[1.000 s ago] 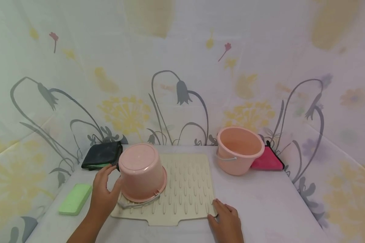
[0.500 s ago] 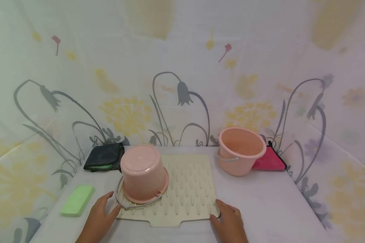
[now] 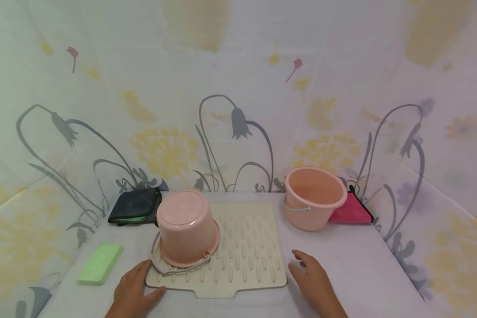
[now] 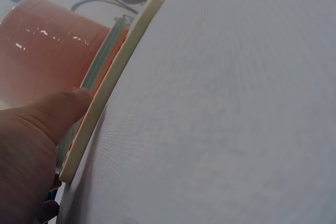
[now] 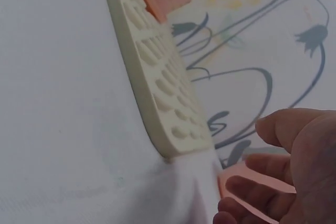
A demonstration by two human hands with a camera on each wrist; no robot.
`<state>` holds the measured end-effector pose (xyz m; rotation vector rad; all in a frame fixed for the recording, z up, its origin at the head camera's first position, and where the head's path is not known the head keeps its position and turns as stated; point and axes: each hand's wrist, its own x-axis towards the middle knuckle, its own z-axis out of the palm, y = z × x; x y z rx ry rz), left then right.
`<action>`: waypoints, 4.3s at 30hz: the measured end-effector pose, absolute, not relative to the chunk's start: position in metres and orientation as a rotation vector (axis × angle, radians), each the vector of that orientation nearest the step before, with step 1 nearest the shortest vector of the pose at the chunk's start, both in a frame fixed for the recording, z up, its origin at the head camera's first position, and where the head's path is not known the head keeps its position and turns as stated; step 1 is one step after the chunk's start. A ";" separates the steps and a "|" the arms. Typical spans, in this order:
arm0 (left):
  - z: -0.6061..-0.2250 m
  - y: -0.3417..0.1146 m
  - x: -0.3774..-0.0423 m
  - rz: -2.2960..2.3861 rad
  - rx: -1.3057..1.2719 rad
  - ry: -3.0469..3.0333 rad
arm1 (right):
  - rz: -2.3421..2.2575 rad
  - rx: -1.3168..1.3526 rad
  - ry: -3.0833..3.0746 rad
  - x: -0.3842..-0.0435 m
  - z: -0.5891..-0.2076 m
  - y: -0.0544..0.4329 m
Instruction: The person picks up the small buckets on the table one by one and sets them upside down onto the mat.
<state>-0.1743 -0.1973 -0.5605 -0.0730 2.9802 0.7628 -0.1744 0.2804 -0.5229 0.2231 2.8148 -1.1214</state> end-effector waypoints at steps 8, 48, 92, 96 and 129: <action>-0.560 -0.195 -0.173 0.740 -0.101 2.968 | -1.189 0.165 2.883 -0.191 -0.512 0.299; -0.556 -0.196 -0.175 0.787 -0.179 2.973 | -2.681 0.735 1.524 -0.258 -0.431 0.361; -0.564 -0.196 -0.173 0.820 -0.179 2.989 | -3.009 0.710 0.742 -0.269 -0.446 0.360; -0.563 -0.195 -0.174 0.834 -0.184 2.974 | -3.023 0.650 0.734 -0.259 -0.449 0.358; -0.559 -0.194 -0.176 0.828 -0.214 2.972 | -2.953 0.183 0.946 -0.212 -0.439 0.319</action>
